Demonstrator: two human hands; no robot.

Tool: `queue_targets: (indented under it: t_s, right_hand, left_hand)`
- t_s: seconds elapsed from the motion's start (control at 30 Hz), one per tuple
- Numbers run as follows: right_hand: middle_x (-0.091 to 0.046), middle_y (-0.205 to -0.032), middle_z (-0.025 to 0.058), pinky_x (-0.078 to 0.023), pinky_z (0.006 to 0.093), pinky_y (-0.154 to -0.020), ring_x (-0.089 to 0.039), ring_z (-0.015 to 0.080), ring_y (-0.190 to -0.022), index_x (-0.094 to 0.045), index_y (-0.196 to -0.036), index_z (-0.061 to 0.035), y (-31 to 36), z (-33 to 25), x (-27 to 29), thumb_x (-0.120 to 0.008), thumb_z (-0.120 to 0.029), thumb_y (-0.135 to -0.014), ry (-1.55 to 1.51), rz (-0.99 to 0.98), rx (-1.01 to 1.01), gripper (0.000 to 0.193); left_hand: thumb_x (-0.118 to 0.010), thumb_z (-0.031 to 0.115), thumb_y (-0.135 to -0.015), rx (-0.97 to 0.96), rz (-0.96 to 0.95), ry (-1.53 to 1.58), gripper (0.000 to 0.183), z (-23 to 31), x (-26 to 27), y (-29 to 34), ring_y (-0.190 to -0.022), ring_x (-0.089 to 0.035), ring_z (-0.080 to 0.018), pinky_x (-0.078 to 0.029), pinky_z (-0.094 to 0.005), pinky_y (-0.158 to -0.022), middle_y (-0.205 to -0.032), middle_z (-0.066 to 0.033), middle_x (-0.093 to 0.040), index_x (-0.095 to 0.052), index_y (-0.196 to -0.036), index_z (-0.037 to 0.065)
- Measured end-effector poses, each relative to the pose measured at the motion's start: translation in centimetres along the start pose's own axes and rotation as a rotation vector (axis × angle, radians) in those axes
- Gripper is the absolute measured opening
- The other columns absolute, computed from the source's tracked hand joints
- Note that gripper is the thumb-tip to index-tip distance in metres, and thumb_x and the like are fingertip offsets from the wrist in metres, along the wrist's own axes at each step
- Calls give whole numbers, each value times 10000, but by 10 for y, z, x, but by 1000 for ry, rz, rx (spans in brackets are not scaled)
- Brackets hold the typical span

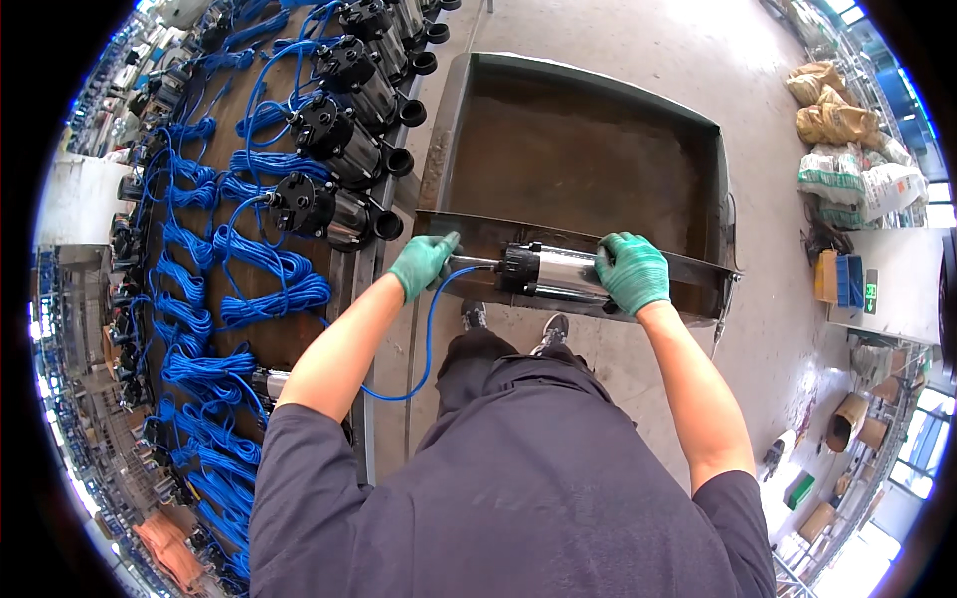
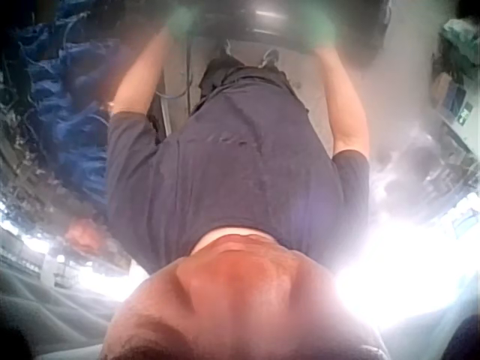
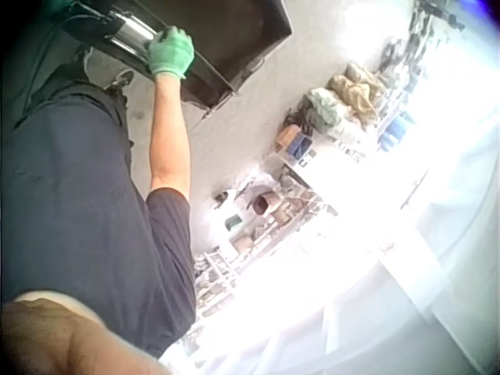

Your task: The person tests water pumps by placing them into a tank of water. The person removes a pump from a line, places it into the water tank, and then returns it to the line.

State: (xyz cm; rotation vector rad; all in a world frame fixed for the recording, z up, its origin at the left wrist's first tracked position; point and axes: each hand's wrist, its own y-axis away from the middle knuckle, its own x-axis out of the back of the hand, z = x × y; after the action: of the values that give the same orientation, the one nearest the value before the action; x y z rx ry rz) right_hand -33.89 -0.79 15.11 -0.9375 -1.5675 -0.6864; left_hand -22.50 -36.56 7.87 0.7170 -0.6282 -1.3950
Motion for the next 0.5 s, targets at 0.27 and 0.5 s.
queue_targets:
  t_s: [0.27, 0.5]
  right_hand:
    - [-714, -912, 99, -579, 445, -819, -695, 305, -890, -735, -904, -99, -3, -3, 3, -659, -273, -944, -11, -27, 3, 194]
    - [-723, -928, 87, -575, 442, -817, -694, 305, -897, -750, -934, -118, -1, -1, 0, -680, -256, -931, 4, -20, -8, 155]
  left_hand:
    - [-702, 183, -1034, -894, 111, -431, 254, -37, 6, 1, -911, -591, -106, -516, -259, -846, -1230, -23, -655, -722, -1238, 32]
    - [-616, 393, -1086, -67, 118, -52, 320, 0, -10, 9, -618, -578, -93, -488, -275, -567, -742, -3, -603, -627, -1146, 79]
